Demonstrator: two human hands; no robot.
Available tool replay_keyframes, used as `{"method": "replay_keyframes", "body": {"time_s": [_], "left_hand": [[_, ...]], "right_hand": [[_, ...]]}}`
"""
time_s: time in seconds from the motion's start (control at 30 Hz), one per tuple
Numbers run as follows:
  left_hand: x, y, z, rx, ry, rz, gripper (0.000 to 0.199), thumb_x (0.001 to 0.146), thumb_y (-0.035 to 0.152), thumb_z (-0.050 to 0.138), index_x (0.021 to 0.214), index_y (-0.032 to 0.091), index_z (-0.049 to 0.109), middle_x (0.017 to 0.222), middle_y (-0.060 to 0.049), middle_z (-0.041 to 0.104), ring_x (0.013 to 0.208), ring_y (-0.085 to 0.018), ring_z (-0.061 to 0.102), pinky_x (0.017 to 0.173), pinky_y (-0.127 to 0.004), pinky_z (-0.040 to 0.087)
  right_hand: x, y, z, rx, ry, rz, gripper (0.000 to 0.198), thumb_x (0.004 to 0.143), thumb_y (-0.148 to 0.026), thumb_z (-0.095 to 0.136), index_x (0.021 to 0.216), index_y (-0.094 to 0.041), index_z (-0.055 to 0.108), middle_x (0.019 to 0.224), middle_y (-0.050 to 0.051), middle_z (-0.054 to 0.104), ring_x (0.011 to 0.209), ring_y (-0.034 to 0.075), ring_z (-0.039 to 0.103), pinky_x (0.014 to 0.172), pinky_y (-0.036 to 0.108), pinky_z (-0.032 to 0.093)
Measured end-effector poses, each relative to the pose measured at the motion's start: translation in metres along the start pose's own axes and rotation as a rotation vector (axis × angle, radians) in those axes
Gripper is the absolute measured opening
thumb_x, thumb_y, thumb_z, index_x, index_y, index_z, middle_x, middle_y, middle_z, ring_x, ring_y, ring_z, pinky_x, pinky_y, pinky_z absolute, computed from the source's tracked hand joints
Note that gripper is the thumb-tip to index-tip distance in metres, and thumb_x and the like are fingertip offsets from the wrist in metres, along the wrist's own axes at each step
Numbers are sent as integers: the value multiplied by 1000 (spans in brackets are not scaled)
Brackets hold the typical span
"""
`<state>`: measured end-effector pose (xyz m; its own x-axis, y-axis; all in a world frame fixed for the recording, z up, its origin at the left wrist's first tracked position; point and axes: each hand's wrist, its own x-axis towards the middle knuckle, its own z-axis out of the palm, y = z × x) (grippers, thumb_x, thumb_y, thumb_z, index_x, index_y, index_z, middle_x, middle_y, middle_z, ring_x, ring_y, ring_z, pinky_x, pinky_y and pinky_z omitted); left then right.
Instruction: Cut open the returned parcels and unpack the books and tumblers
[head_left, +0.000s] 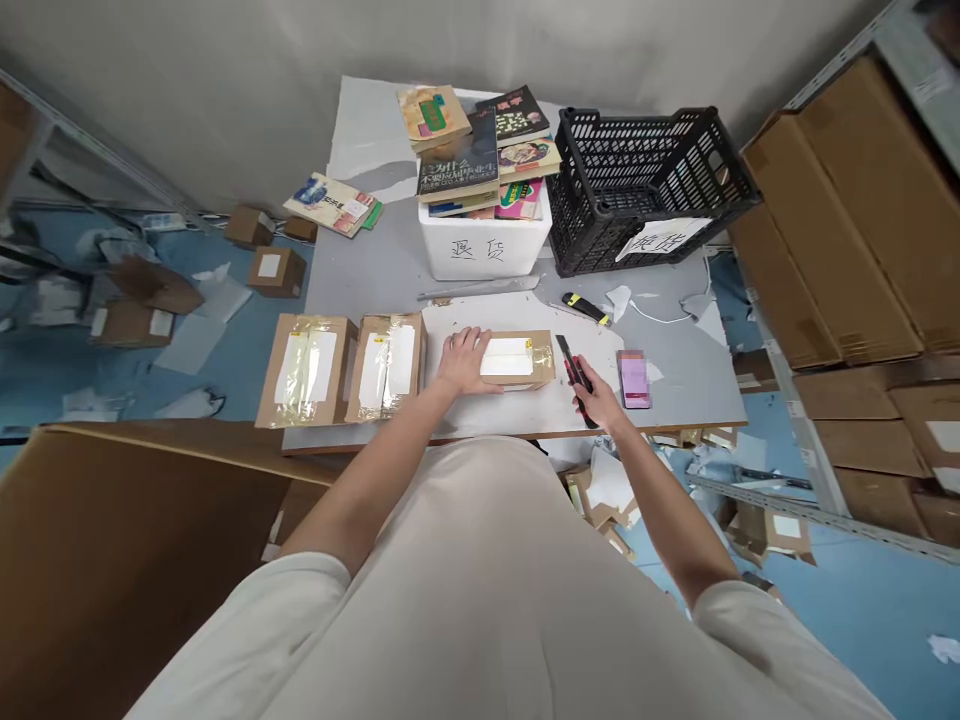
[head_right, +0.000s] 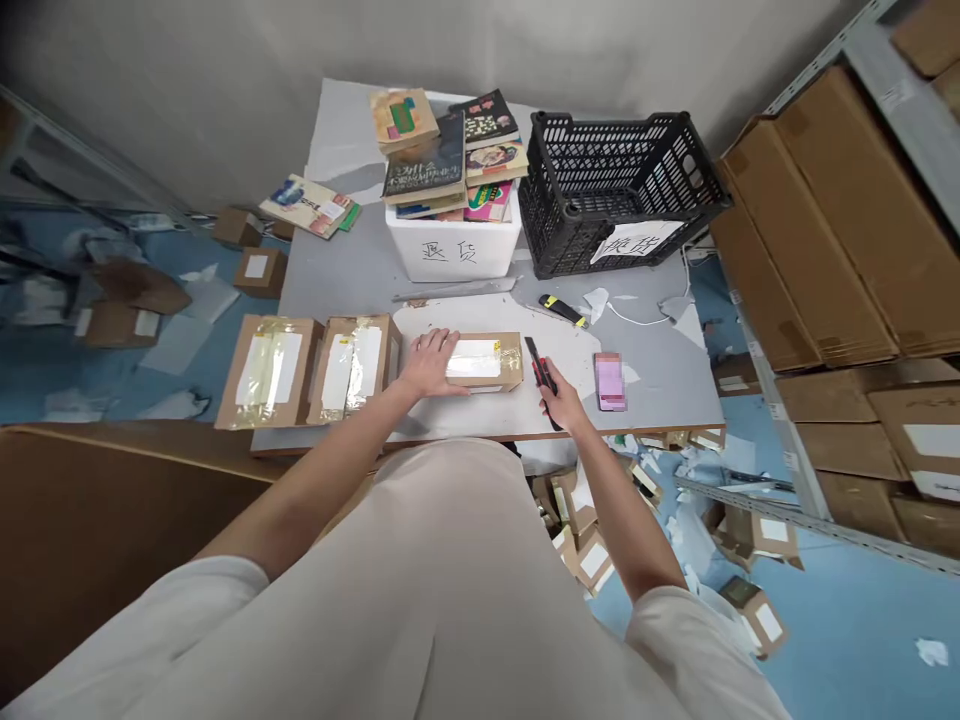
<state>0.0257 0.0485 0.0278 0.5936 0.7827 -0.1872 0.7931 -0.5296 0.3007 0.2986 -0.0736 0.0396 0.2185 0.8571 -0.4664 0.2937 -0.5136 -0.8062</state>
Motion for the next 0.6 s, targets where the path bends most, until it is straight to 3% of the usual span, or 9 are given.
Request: {"method": "replay_keyframes", "body": {"time_s": [0.23, 0.47, 0.6], "left_hand": [[-4, 1, 10, -64, 108, -16, 115, 55, 72, 70, 147, 16, 29, 145, -19, 39, 135, -38, 30, 111, -51, 21], [-2, 1, 12, -86, 152, -42, 115, 52, 67, 75, 145, 15, 33, 141, -19, 42, 131, -38, 33, 110, -50, 24], [-1, 1, 13, -84, 149, -30, 114, 53, 67, 74, 145, 14, 33, 142, -19, 41, 131, -37, 32, 110, -48, 24]], "right_hand": [[-10, -6, 11, -90, 23, 63, 74, 81, -30, 53, 151, -32, 28, 101, 3, 63, 55, 7, 54, 46, 22, 52], [-1, -42, -16, -510, -107, -4, 67, 84, -23, 51, 149, -26, 35, 73, 2, 66, 45, 11, 54, 39, 21, 44], [-6, -64, -20, -700, -183, 41, 66, 87, -20, 46, 151, -25, 30, 67, 3, 66, 42, 13, 54, 42, 24, 43]]}}
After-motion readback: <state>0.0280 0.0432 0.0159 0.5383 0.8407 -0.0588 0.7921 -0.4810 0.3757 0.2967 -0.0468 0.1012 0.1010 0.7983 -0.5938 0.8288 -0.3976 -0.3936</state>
